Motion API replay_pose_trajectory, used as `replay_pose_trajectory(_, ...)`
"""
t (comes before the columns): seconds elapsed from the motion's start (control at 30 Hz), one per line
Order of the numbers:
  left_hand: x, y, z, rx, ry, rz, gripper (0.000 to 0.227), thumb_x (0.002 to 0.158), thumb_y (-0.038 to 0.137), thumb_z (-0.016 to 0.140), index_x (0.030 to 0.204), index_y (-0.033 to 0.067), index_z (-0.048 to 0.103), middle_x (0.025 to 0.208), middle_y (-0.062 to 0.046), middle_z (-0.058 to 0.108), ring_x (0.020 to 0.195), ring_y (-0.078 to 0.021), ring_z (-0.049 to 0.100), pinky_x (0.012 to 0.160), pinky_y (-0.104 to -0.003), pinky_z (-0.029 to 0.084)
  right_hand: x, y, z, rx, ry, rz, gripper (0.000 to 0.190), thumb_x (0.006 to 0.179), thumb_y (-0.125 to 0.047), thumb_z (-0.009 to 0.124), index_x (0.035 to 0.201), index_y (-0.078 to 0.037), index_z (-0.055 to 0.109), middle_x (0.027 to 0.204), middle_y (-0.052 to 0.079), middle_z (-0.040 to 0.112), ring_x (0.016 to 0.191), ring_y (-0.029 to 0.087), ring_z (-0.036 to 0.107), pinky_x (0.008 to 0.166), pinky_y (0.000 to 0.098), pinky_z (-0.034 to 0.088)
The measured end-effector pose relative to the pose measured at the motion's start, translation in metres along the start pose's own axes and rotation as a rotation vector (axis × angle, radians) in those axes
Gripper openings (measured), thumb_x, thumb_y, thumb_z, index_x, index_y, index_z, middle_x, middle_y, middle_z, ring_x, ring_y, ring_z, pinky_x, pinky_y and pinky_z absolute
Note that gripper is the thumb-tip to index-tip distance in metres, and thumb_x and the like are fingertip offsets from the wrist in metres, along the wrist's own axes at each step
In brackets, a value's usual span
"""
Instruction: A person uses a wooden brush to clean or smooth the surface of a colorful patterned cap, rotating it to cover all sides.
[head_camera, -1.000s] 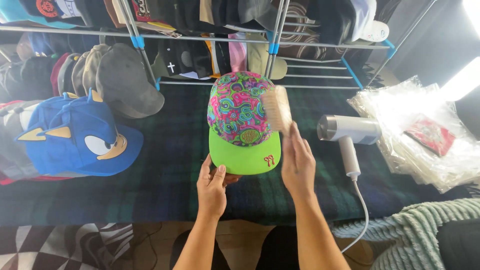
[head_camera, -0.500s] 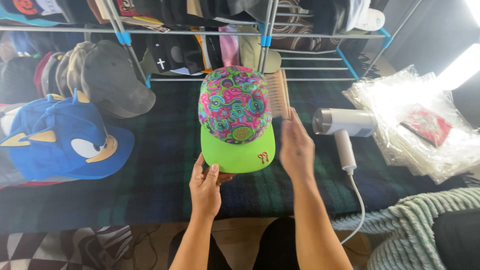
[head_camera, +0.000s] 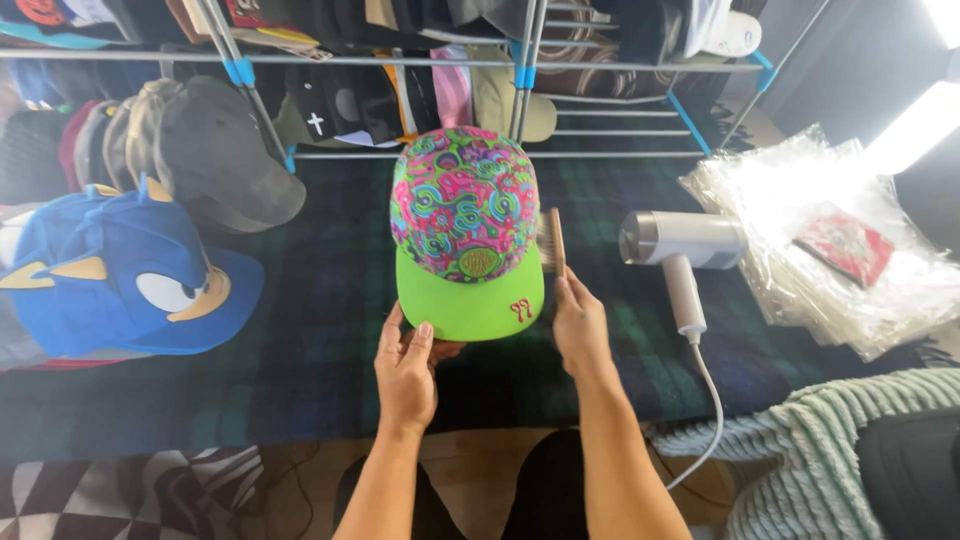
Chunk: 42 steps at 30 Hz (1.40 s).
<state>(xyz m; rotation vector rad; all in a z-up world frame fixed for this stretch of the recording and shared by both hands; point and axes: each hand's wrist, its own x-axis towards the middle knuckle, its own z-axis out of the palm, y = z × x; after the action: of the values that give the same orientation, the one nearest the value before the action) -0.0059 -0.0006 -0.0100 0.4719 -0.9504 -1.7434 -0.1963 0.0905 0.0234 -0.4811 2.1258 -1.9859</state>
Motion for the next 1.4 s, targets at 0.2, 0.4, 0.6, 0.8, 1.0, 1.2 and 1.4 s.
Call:
replay_pose_trajectory(0.2,-0.001,0.003,0.001,0.021,-0.015,-0.016,0.060,0.100,0.005,0.053,0.155,-0.0005,0.030,0.102,-0.031,0.070,0.077,-0.0478,0.075,0.065,-0.047,0.064,-0.048,-0.137,-0.003,-0.511,-0.097,-0.801,0.039,0.104,-0.031,0.056,0.137,-0.014,0.066,0.096,0.020,0.069,0.093,0.044,0.068,0.075,0.0501,0.053)
replay_pose_trajectory(0.4,0.001,-0.009,-0.008,-0.019,-0.049,-0.004,0.059,0.101,0.005,0.052,0.154,-0.0014,0.028,0.103,-0.028,0.070,0.079,-0.0426,0.076,0.065,-0.044,0.065,0.234,0.028,0.019,-0.612,-0.290,-0.871,0.030,0.104,-0.018,0.053,0.121,-0.007,0.075,0.109,0.013,0.076,0.097,0.036,0.072,0.087,0.0461,0.056)
replay_pose_trajectory(0.6,0.004,-0.012,-0.010,-0.058,-0.051,0.005,0.061,0.100,0.005,0.054,0.155,-0.0020,0.027,0.103,-0.030,0.070,0.078,-0.0447,0.076,0.063,-0.045,0.065,0.012,-0.112,-0.017,-0.246,-0.103,-0.250,0.045,0.102,-0.038,0.055,0.141,-0.018,0.063,0.136,0.011,0.066,0.131,0.031,0.057,0.109,0.0456,0.045)
replay_pose_trajectory(0.8,0.000,0.006,0.005,-0.014,-0.026,-0.021,0.061,0.101,0.005,0.053,0.156,0.0011,0.028,0.103,-0.030,0.069,0.078,-0.0460,0.075,0.067,-0.047,0.065,0.061,-0.017,-0.012,-0.389,-0.100,-0.008,0.041,0.100,-0.048,0.061,0.135,-0.028,0.069,0.128,0.009,0.070,0.126,0.031,0.060,0.108,0.0472,0.046)
replay_pose_trajectory(1.0,-0.001,0.007,0.007,-0.005,-0.009,-0.026,0.061,0.101,0.003,0.051,0.157,-0.0013,0.027,0.103,-0.032,0.068,0.077,-0.0481,0.075,0.065,-0.048,0.064,-0.069,-0.080,0.002,-0.200,-0.002,-0.443,0.044,0.106,-0.023,0.050,0.147,-0.005,0.055,0.136,0.033,0.060,0.127,0.051,0.053,0.102,0.0584,0.046)
replay_pose_trajectory(1.2,0.000,0.005,0.004,-0.001,0.001,-0.022,0.063,0.100,0.006,0.054,0.156,-0.0012,0.028,0.102,-0.031,0.068,0.078,-0.0487,0.075,0.066,-0.049,0.063,-0.029,-0.060,-0.015,-0.303,0.053,-0.085,0.050,0.103,-0.038,0.047,0.150,-0.023,0.052,0.137,0.023,0.062,0.130,0.043,0.054,0.111,0.0550,0.042)
replay_pose_trajectory(1.4,0.000,0.001,-0.001,0.016,-0.014,-0.012,0.061,0.101,0.005,0.052,0.156,-0.0025,0.027,0.103,-0.031,0.069,0.079,-0.0468,0.075,0.066,-0.048,0.064,-0.024,-0.053,0.018,-0.365,0.002,-1.066,0.035,0.105,-0.009,0.056,0.135,0.005,0.064,0.134,0.025,0.065,0.112,0.043,0.066,0.086,0.0487,0.054)
